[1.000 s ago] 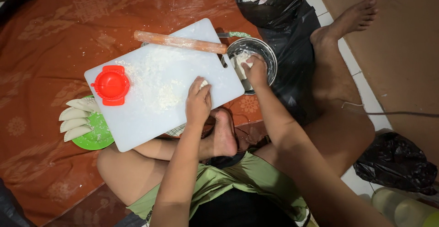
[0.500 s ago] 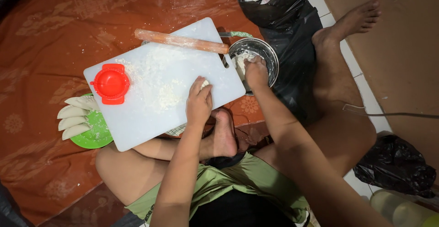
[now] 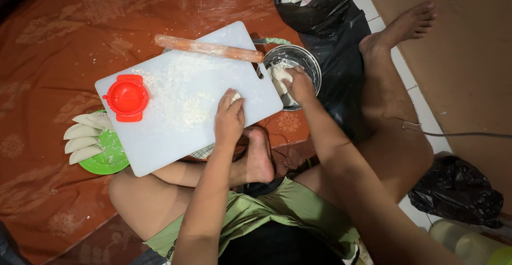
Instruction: Rolling out dough and using a plastic mold to shape dumplings.
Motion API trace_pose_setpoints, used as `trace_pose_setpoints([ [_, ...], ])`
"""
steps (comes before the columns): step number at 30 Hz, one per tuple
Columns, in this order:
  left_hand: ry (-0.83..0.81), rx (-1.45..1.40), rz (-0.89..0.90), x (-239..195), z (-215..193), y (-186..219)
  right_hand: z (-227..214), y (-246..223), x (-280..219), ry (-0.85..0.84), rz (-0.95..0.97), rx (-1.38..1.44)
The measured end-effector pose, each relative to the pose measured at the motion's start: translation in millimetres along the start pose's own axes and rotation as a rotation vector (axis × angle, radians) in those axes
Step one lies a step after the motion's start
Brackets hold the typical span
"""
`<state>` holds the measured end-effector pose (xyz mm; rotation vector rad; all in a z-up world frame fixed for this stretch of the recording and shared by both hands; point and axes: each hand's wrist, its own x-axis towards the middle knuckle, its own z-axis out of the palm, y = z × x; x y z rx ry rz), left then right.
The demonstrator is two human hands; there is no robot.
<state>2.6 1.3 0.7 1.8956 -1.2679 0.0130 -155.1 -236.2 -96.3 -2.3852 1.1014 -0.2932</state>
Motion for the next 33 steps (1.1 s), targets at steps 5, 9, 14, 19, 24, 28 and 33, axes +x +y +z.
trace_pose_setpoints([
  [5,0.004,0.002,-0.011,-0.4,1.8,-1.1,12.1,-5.9,1.4,0.033,0.037,-0.130],
  [9,-0.002,-0.013,-0.023,2.5,-1.8,2.3,20.6,-12.0,4.8,0.076,0.025,-0.236],
  [14,-0.005,-0.003,-0.025,-1.9,-0.3,1.1,23.0,-5.2,1.6,0.087,-0.025,-0.177],
  [19,0.035,-0.030,-0.028,-0.4,0.7,1.0,32.9,32.8,15.0,0.014,-0.026,-0.057],
  [24,0.084,-0.068,-0.074,-5.1,3.2,-4.4,8.3,10.9,9.3,-0.045,-0.044,-0.031],
  [28,0.139,-0.143,-0.111,-1.5,-3.1,-1.8,3.2,-12.7,3.9,-0.055,0.069,-0.051],
  [33,0.130,-0.175,-0.189,2.5,-9.6,4.7,12.4,-11.2,9.4,-0.019,0.083,-0.210],
])
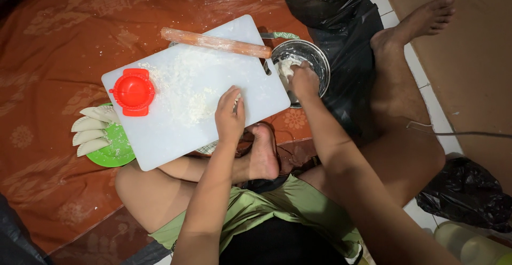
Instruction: Rolling out dough and using a plastic mold to shape dumplings.
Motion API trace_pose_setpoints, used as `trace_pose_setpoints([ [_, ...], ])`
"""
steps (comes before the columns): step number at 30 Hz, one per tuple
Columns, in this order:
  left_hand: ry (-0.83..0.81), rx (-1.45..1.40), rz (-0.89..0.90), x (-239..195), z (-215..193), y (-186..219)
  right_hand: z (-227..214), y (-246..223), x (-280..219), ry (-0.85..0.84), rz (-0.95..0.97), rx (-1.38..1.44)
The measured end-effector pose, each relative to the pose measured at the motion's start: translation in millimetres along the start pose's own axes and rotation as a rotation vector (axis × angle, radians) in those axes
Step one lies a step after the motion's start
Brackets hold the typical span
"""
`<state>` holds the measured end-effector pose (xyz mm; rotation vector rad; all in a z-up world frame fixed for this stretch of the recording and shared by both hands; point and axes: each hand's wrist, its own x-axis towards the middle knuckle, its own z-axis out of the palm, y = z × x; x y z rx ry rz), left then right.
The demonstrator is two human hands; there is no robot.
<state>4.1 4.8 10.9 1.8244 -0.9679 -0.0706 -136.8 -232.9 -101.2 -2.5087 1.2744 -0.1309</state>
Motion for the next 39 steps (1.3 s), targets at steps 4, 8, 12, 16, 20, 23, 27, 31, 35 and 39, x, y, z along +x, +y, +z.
trace_pose_setpoints([
  [4,-0.020,0.007,-0.020,0.6,0.1,0.6,0.4,-11.3,1.1,0.014,-0.025,-0.071],
  [8,-0.032,0.027,-0.034,0.7,-1.3,3.6,-6.9,-12.9,-2.9,-0.006,-0.025,0.036],
  [12,-0.021,0.028,-0.016,2.8,-1.6,4.1,-17.3,-10.0,-1.7,-0.041,-0.034,0.117],
  [16,-0.014,0.021,-0.013,-1.2,-0.1,0.0,-14.6,-5.7,-6.2,-0.052,-0.014,0.166],
  [20,-0.010,0.028,-0.010,0.2,2.3,-0.2,-15.7,-8.3,-10.5,-0.004,0.037,0.137],
  [23,0.000,0.030,-0.009,4.9,2.4,-2.5,-17.5,-13.3,-6.3,0.060,0.077,0.145],
  [27,0.008,0.022,-0.015,-2.1,0.6,-1.7,-6.3,-7.0,-15.9,0.123,0.079,0.174],
  [31,0.008,0.003,-0.017,0.6,2.4,-1.9,9.9,7.4,-5.9,0.180,0.045,0.131],
  [35,0.021,0.010,-0.018,2.3,-0.6,3.8,6.6,1.4,-5.9,0.146,0.112,0.125],
  [39,0.013,0.017,-0.052,-1.6,-1.2,5.4,0.7,-2.0,-10.1,0.095,0.218,0.157],
])
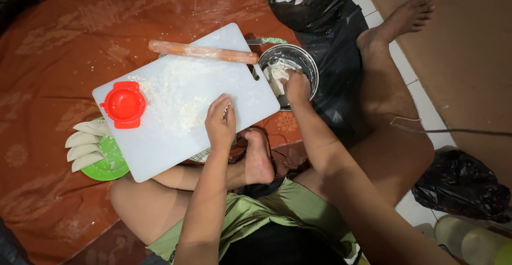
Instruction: Rolling out dough and using a plastic mold to shape dumplings.
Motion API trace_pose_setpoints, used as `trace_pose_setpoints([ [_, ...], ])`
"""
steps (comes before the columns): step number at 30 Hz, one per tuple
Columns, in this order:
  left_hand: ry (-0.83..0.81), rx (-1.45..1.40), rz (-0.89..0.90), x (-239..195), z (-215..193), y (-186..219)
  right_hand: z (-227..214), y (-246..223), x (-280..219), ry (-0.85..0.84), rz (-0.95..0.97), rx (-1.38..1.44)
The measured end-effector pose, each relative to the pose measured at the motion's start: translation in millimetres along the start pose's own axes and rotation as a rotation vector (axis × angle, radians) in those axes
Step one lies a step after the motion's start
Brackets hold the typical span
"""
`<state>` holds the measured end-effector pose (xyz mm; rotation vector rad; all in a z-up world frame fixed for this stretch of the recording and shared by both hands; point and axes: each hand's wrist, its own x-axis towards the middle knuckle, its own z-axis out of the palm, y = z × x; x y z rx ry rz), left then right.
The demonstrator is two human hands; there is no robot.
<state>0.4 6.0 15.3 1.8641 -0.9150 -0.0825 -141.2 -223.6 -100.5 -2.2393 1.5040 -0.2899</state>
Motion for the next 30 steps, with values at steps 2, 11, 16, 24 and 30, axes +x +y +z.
trace_pose_setpoints([
  [2,-0.004,-0.004,0.002,1.2,0.0,1.9,-0.9,0.4,-0.7,-0.014,-0.031,0.020],
  [11,-0.020,-0.020,-0.021,-0.2,-0.2,0.3,29.7,20.0,16.8,-0.096,-0.115,-0.093],
  [16,-0.026,-0.026,-0.026,0.2,-0.8,0.3,40.9,25.9,24.6,-0.146,-0.090,-0.118],
  [24,-0.032,-0.006,-0.004,1.4,0.3,0.7,38.8,36.2,30.1,-0.237,-0.143,-0.221],
  [30,-0.043,0.017,0.038,2.9,0.0,-1.4,-2.8,17.3,18.9,-0.302,-0.129,-0.063],
])
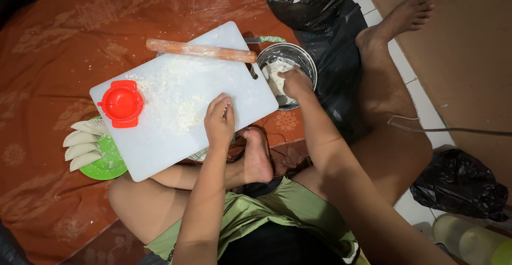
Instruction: Rolling out dough and using a plastic mold to shape dumplings.
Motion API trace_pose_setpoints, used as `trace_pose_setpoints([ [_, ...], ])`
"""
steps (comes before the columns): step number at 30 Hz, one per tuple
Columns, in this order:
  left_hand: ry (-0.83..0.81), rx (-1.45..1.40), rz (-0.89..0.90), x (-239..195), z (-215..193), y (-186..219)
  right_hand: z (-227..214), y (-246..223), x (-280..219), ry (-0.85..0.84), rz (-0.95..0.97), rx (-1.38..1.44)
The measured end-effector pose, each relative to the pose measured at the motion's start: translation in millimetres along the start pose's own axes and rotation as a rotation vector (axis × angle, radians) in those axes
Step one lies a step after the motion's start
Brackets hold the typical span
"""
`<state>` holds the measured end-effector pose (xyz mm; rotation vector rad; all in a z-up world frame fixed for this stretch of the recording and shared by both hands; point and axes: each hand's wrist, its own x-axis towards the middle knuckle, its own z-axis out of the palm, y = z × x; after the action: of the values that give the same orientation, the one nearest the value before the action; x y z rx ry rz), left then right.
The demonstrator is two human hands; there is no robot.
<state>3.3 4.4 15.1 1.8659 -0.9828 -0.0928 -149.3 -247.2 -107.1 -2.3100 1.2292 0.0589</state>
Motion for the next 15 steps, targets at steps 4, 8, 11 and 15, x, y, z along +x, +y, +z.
trace_pose_setpoints([
  [4,0.009,-0.017,-0.017,-0.4,1.4,-0.2,-9.5,-5.6,-10.0,0.086,0.149,0.099],
  [8,0.042,-0.016,0.018,-3.9,7.3,-12.0,-1.3,-14.8,-14.1,0.120,0.182,0.002],
  [11,0.057,-0.020,0.024,-6.8,10.9,-16.1,13.8,-5.3,-4.4,0.072,0.188,-0.128],
  [15,0.043,-0.019,0.003,-7.8,10.7,-17.7,0.9,-16.8,-11.4,0.040,0.122,-0.240],
])
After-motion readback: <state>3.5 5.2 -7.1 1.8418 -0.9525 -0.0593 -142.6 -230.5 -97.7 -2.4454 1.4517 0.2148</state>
